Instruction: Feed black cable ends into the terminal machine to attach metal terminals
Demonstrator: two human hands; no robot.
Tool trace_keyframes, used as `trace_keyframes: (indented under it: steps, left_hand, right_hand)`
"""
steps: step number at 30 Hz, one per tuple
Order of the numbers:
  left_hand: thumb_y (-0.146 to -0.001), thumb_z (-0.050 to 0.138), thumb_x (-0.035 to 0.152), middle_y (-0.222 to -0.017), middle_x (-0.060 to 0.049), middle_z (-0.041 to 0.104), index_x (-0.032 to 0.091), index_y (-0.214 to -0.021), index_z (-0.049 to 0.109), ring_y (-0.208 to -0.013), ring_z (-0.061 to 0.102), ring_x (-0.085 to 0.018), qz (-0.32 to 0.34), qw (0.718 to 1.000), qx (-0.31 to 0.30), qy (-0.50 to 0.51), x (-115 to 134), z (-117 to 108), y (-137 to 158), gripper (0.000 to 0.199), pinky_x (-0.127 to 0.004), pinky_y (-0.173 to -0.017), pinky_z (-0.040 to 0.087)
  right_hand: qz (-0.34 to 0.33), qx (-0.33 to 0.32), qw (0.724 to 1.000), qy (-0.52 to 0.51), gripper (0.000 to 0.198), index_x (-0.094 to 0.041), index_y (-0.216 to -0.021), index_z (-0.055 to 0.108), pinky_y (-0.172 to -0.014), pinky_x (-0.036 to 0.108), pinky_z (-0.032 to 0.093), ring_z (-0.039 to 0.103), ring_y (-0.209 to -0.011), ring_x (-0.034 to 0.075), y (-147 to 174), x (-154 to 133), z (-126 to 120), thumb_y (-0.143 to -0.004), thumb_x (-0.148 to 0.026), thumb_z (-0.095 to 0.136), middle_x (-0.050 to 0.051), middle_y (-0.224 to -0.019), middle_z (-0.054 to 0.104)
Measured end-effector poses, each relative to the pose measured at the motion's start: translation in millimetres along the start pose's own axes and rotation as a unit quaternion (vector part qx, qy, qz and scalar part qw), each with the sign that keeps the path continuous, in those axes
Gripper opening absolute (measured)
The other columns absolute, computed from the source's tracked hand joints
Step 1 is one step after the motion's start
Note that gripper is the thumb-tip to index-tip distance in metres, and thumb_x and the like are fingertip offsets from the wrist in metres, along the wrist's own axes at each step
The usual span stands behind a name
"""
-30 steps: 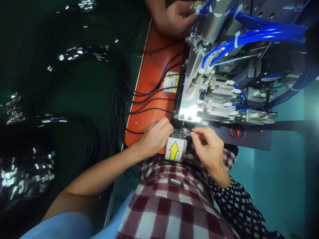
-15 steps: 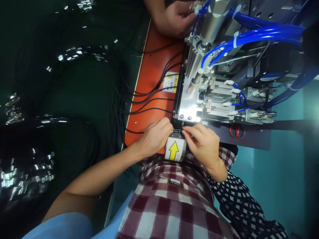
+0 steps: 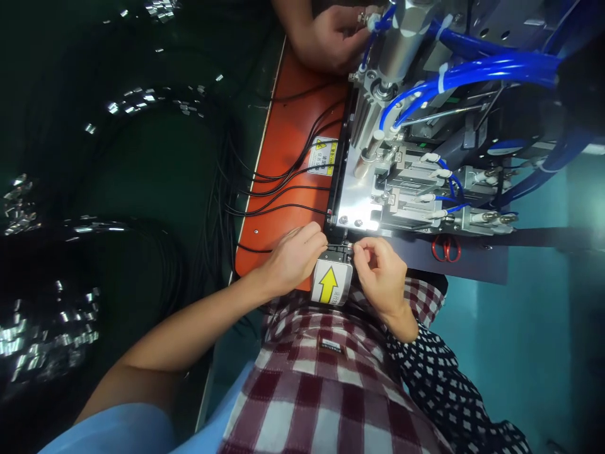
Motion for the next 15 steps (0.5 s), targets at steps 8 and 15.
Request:
trace_keyframes:
  steps: [8,15]
  left_hand:
    - [-0.095,0.045,0.014,-0.078,-0.005,0.055,0.017,-0.079,0.057,-0.073,0.055,-0.017,-0.002,1.000,0.001,0.006,1,-1,0,0.020,-0.027,-0.068,0.048]
    - [-0.095,0.045,0.014,-0.078,-0.005,0.055,0.016,-0.079,0.058,-0.073,0.056,-0.017,-0.004,1.000,-0.006,0.019,0,-2,-1,0.021,-0.028,-0.068,0.049]
  right_hand:
    - [0.108,-0.006,0.986,-0.124,0.015,-0.019,-0.086,0.063,-0.057,0.027,0.041,0.049,-0.057,0.012,4,18,12,-0.091,-0.032,0.057,-0.001,-0.070,0.059]
    - [0.152,-0.005,0.973,-0.173,0.017,-0.019,-0.083,0.063,-0.052,0.026,0.040,0.048,-0.056,0.012,5,19,14,-0.089,-0.034,0.059,-0.001,-0.068,0.056]
Point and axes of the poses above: each hand's wrist, its own y-axis away from the middle knuckle, its own z-axis out of the palm, x = y × z, the point moved 6 cm from there along -y, towards the middle knuckle
